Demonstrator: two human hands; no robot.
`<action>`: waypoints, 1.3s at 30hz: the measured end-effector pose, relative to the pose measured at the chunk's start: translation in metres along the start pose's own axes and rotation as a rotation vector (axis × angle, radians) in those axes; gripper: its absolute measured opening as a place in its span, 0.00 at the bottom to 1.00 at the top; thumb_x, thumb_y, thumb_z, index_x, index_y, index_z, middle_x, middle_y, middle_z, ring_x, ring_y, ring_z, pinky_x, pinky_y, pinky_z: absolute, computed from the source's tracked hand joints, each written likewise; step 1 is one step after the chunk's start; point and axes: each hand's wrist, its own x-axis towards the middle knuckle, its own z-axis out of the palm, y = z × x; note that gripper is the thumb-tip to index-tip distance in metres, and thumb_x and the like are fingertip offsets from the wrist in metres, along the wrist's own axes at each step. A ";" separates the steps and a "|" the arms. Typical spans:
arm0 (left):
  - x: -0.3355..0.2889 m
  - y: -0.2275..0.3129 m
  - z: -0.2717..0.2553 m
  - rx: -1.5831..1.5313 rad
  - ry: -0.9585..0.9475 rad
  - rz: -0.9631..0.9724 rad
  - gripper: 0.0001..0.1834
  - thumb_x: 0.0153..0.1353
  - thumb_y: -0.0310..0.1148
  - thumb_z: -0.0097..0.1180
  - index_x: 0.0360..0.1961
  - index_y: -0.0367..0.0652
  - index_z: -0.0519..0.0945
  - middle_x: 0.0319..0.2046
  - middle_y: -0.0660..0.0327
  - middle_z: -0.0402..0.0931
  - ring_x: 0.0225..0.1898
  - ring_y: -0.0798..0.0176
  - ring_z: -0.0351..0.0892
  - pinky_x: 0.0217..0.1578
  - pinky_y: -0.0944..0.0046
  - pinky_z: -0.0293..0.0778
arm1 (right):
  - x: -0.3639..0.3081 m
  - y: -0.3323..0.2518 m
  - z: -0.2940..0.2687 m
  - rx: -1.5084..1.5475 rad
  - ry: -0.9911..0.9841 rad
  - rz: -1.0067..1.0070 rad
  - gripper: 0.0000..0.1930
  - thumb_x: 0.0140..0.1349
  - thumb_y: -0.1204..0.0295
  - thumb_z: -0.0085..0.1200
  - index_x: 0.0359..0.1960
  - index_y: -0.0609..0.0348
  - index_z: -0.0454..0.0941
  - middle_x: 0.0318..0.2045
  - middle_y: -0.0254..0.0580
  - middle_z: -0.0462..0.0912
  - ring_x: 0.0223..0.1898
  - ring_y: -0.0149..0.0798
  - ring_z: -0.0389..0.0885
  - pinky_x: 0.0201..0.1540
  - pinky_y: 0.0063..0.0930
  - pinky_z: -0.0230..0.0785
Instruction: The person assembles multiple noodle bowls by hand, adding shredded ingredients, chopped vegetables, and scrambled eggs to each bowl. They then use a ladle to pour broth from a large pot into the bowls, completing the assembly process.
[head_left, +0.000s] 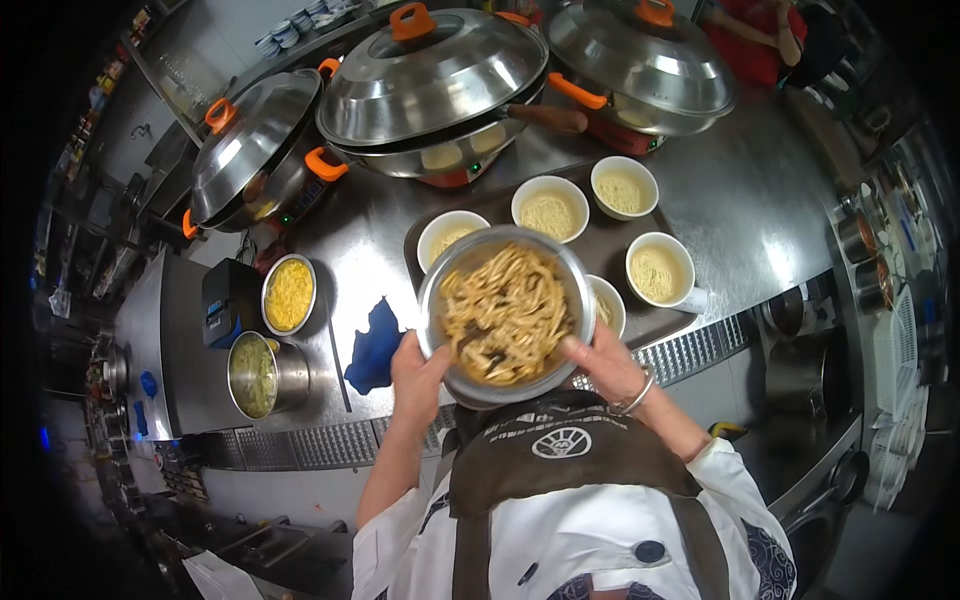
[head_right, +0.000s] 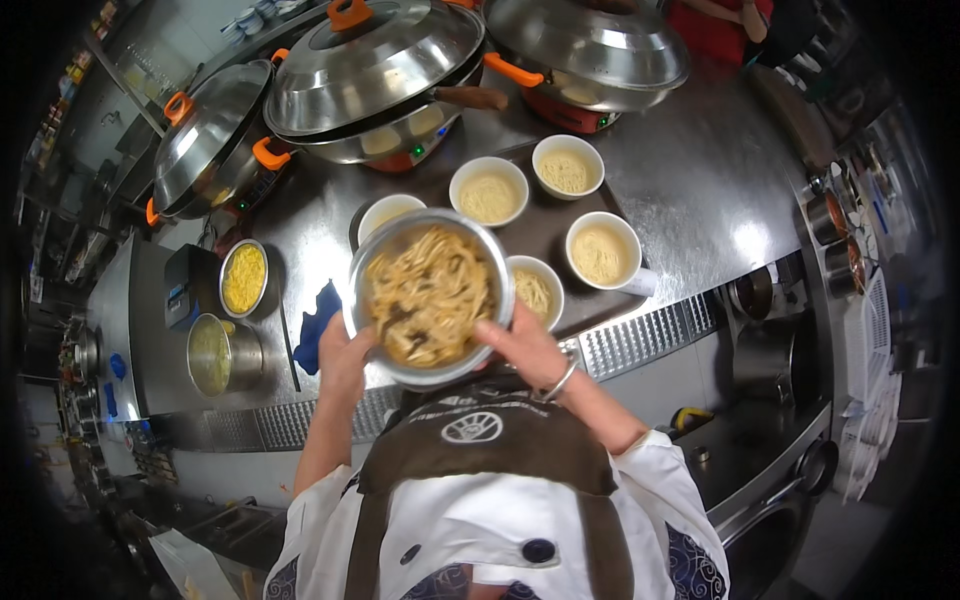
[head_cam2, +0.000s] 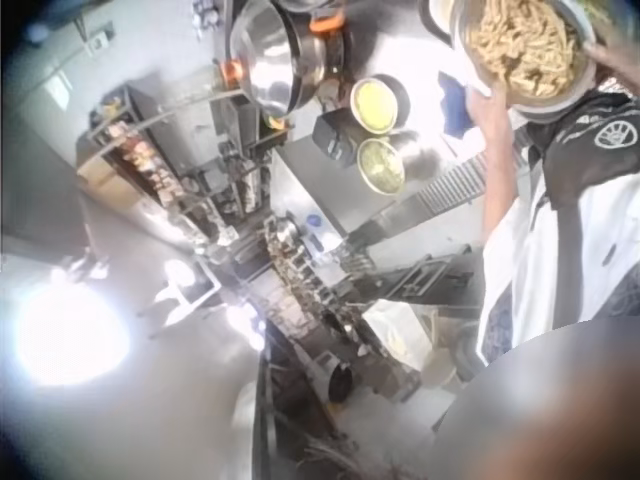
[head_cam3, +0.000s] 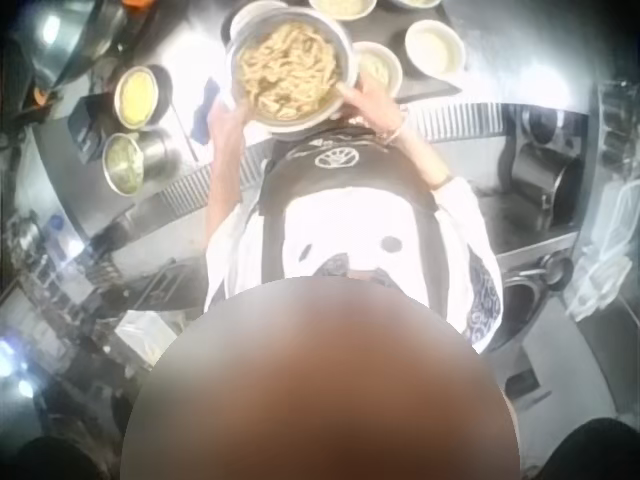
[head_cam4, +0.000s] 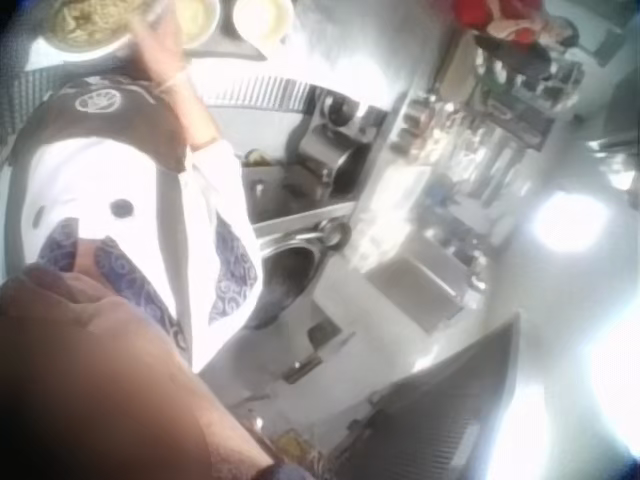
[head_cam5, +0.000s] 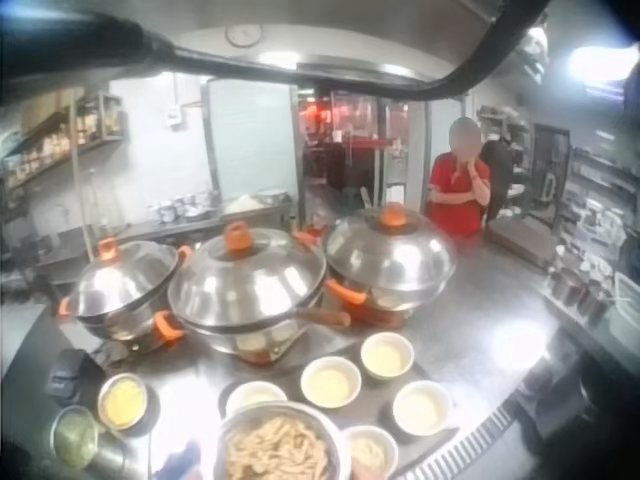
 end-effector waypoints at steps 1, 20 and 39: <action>0.003 0.003 0.010 0.019 -0.006 0.017 0.12 0.52 0.22 0.49 0.39 0.34 0.69 0.31 0.61 0.73 0.29 0.71 0.73 0.28 0.73 0.71 | -0.003 -0.003 -0.004 0.044 0.040 -0.008 0.33 0.54 0.63 0.54 0.57 0.61 0.51 0.45 0.45 0.70 0.39 0.34 0.74 0.29 0.23 0.73; 0.012 0.046 0.192 1.446 -0.389 0.515 0.41 0.37 0.36 0.65 0.55 0.45 0.60 0.52 0.49 0.57 0.42 0.44 0.71 0.35 0.53 0.71 | -0.057 -0.011 -0.092 -0.198 0.446 -0.257 0.27 0.47 0.76 0.49 0.52 0.68 0.59 0.43 0.47 0.71 0.44 0.37 0.69 0.49 0.28 0.63; 0.043 0.049 0.185 1.219 -0.671 0.786 0.18 0.40 0.30 0.60 0.36 0.45 0.74 0.35 0.54 0.71 0.36 0.49 0.73 0.35 0.55 0.71 | -0.033 -0.009 -0.071 -0.171 0.633 -0.173 0.25 0.47 0.77 0.46 0.51 0.67 0.60 0.43 0.49 0.73 0.47 0.36 0.69 0.50 0.25 0.61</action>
